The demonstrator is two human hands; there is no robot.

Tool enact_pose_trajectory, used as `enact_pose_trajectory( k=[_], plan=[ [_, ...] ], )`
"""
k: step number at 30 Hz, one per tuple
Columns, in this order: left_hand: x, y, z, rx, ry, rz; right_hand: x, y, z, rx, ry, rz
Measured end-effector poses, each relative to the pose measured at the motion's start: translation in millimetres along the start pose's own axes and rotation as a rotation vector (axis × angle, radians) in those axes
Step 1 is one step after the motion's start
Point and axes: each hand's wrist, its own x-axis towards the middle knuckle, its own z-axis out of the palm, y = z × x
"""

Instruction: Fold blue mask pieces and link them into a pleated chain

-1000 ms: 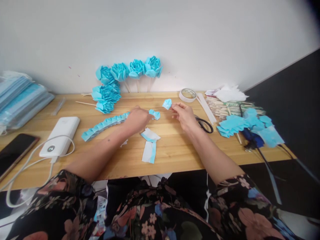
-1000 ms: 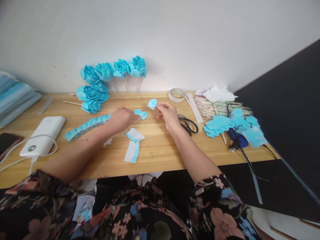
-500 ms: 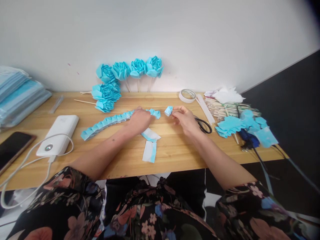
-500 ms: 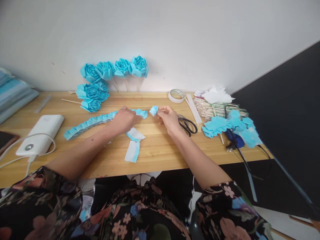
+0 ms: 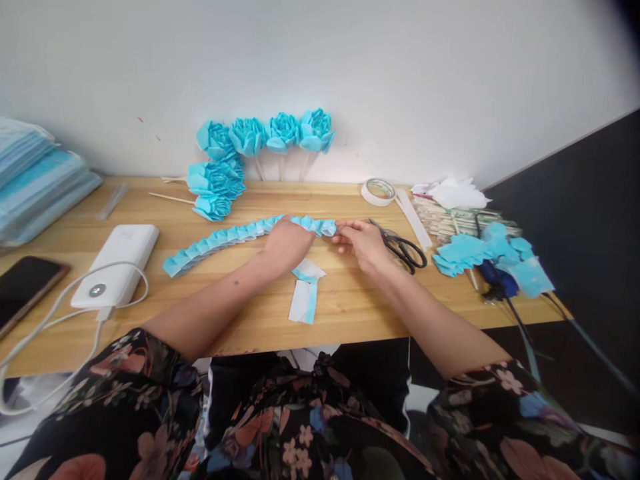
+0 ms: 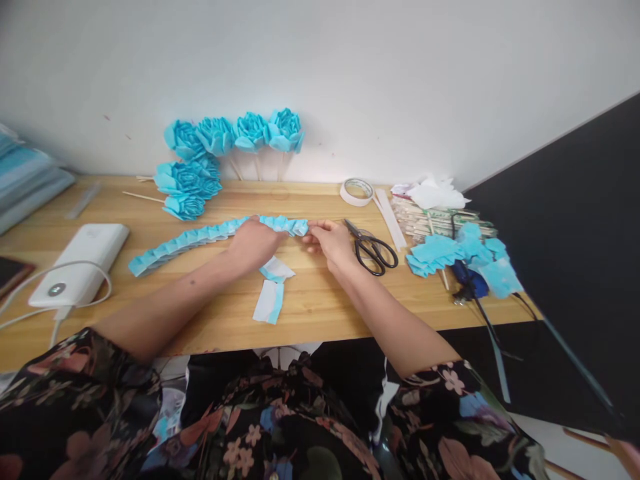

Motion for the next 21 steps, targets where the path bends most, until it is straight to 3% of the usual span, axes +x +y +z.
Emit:
enact_pose_trajectory(
  k=[7,15,21],
  plan=[
    [0.0,0.3,4.1,-0.028,-0.036,-0.005,-9.3,-3.8,6.5,0.062,0.040,0.068],
    [-4.3,4.4,-5.5,-0.022,-0.119,-0.019,-8.2,-6.7,12.1,-0.007,0.040,0.112],
    [-4.3,3.2,0.5,0.003,-0.068,-0.008,-7.0,-5.7,11.9,-0.039,0.038,0.107]
  ],
)
